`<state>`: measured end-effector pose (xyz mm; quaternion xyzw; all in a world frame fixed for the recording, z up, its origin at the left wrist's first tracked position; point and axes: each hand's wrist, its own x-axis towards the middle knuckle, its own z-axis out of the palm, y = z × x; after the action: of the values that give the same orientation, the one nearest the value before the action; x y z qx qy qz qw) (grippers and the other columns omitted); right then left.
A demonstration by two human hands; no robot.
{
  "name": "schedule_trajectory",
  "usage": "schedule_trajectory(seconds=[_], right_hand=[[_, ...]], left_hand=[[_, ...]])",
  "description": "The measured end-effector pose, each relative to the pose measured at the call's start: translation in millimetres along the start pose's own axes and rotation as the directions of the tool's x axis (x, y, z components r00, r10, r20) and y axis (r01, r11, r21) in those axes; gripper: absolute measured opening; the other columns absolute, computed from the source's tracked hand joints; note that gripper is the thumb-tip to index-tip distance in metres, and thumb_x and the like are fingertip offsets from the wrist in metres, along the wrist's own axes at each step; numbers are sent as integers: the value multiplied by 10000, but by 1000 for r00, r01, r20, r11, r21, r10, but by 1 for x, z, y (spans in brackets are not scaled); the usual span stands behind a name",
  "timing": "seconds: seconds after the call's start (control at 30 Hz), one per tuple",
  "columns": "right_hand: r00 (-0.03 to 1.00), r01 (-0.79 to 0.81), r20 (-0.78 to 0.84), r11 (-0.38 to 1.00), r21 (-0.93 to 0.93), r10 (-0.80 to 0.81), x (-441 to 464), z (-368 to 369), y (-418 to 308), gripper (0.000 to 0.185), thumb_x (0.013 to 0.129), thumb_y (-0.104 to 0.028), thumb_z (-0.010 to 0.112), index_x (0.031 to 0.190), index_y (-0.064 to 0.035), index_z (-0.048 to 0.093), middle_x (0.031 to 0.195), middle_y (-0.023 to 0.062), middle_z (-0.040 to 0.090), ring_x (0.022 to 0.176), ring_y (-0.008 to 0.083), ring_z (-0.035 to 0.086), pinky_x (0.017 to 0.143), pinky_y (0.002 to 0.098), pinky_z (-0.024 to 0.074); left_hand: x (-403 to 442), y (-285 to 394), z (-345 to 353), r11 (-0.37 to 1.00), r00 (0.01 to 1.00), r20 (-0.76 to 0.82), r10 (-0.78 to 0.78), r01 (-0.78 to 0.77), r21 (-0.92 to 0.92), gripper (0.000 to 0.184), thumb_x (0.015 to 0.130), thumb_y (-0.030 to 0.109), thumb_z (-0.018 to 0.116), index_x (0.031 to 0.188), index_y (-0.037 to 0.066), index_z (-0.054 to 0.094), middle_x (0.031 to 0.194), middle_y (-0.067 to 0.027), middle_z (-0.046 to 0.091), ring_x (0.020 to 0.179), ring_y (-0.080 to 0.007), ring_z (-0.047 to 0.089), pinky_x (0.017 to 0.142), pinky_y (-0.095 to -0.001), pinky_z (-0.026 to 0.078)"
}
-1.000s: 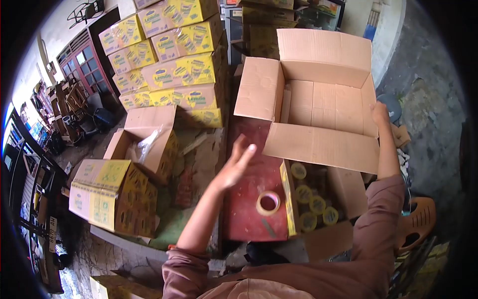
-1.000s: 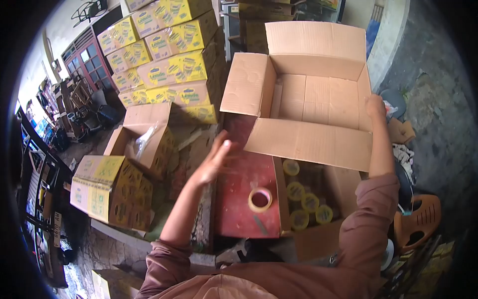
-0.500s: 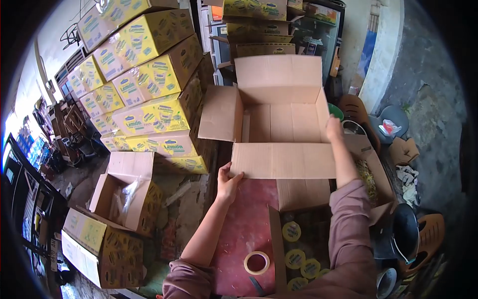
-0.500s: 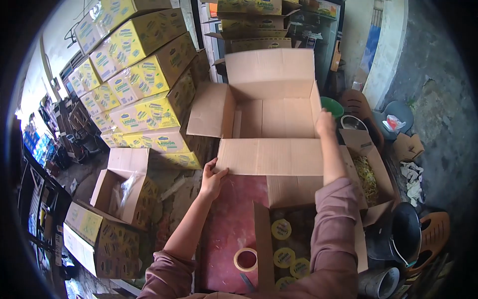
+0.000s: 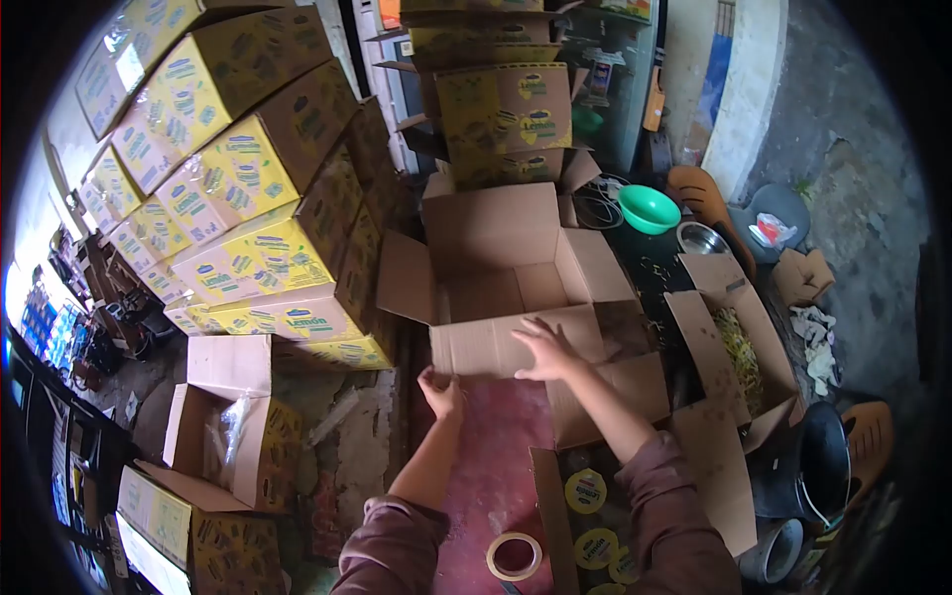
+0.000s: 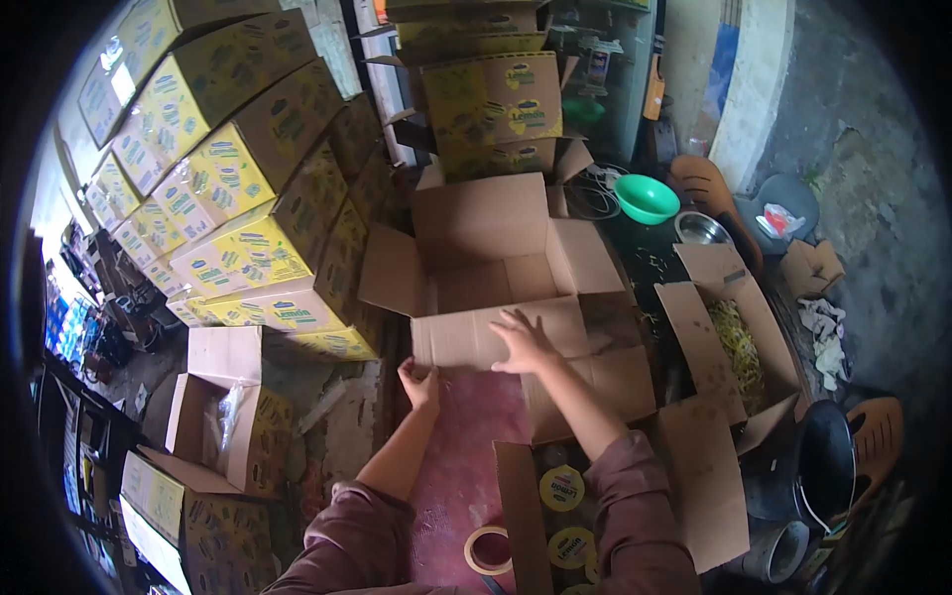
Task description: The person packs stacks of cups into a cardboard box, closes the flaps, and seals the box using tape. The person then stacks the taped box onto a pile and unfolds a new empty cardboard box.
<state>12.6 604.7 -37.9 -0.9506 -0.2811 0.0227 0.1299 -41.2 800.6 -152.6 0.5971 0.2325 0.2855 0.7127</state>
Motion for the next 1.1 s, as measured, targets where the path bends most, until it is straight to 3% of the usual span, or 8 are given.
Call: schedule_trajectory(seconds=[0.03, 0.13, 0.27, 0.33, 0.53, 0.77, 0.97, 1.1], right_hand=[[998, 21, -50, 994, -108, -27, -7, 8, -7, 729, 642, -323, 729, 1249, -60, 424, 1347, 168, 319, 1260, 343, 290, 982, 536, 293], [912, -409, -37, 904, -120, 408, 2, 43, -6, 623, 664, -275, 711, 1174, -15, 466, 1264, 188, 373, 1198, 368, 363, 922, 497, 384], [893, -449, -10, 893, -10, 449, 10, 42, -10, 591, 661, -266, 715, 1107, 44, 483, 1231, 230, 397, 1152, 331, 418, 897, 403, 430], [902, -430, -45, 903, -13, 429, 24, 58, 1, 597, 678, -286, 703, 1133, 32, 481, 1274, 244, 366, 1177, 345, 394, 954, 408, 373], [955, -122, -251, 982, 143, 155, -23, -17, -18, 584, 754, -342, 640, 1212, -33, 451, 1317, 240, 329, 1183, 366, 386, 1006, 401, 309], [899, 49, -436, 999, -2, -45, -227, -127, -80, 473, 780, -278, 628, 1153, -18, 494, 1272, 192, 388, 1160, 351, 408, 970, 397, 343], [723, -271, -670, 961, -49, 170, -422, -128, -133, 398, 757, -160, 641, 1109, -18, 520, 1166, 173, 483, 1067, 351, 465, 891, 405, 373], [625, -415, -653, 891, 186, 428, -545, -60, -117, 421, 746, -195, 657, 1110, -32, 524, 1187, 163, 485, 1123, 336, 452, 968, 410, 334]], left_hand=[[13, -10, 2, 984, 984, -60, 167, -163, 70, 502, 695, -63, 622, 1125, 40, 384, 1033, -106, 489, 886, -203, 525, 774, -310, 448], [34, -14, -11, 949, 1000, 5, 15, -16, 316, 494, 657, 3, 693, 1071, 5, 425, 1028, -121, 521, 946, -204, 524, 846, -303, 416], [37, -6, -30, 933, 962, 182, -205, 135, 334, 646, 663, 86, 720, 1175, -9, 338, 1130, -172, 475, 1014, -214, 497, 860, -317, 410], [37, -20, -49, 887, 982, 163, -94, 9, 462, 714, 680, 119, 717, 1232, -5, 282, 1184, -191, 428, 1044, -221, 478, 862, -325, 408], [-45, 89, -125, 969, 950, 234, -205, 163, 188, 666, 778, 180, 656, 1285, 101, 232, 1302, -126, 308, 1064, -218, 445, 755, -336, 450], [-155, 186, -294, 996, 987, 150, -56, 44, 79, 535, 860, 134, 545, 1303, 106, 247, 1317, -90, 310, 1088, -195, 455, 834, -329, 417], [-262, 201, -392, 994, 992, 125, 20, -33, 107, 480, 865, 118, 511, 1280, 78, 272, 1305, -111, 336, 1059, -204, 479, 811, -307, 426], [-310, 192, -401, 988, 980, 199, 13, -43, 148, 514, 860, 155, 524, 1300, 109, 261, 1330, -96, 325, 1066, -229, 472, 819, -315, 428]])
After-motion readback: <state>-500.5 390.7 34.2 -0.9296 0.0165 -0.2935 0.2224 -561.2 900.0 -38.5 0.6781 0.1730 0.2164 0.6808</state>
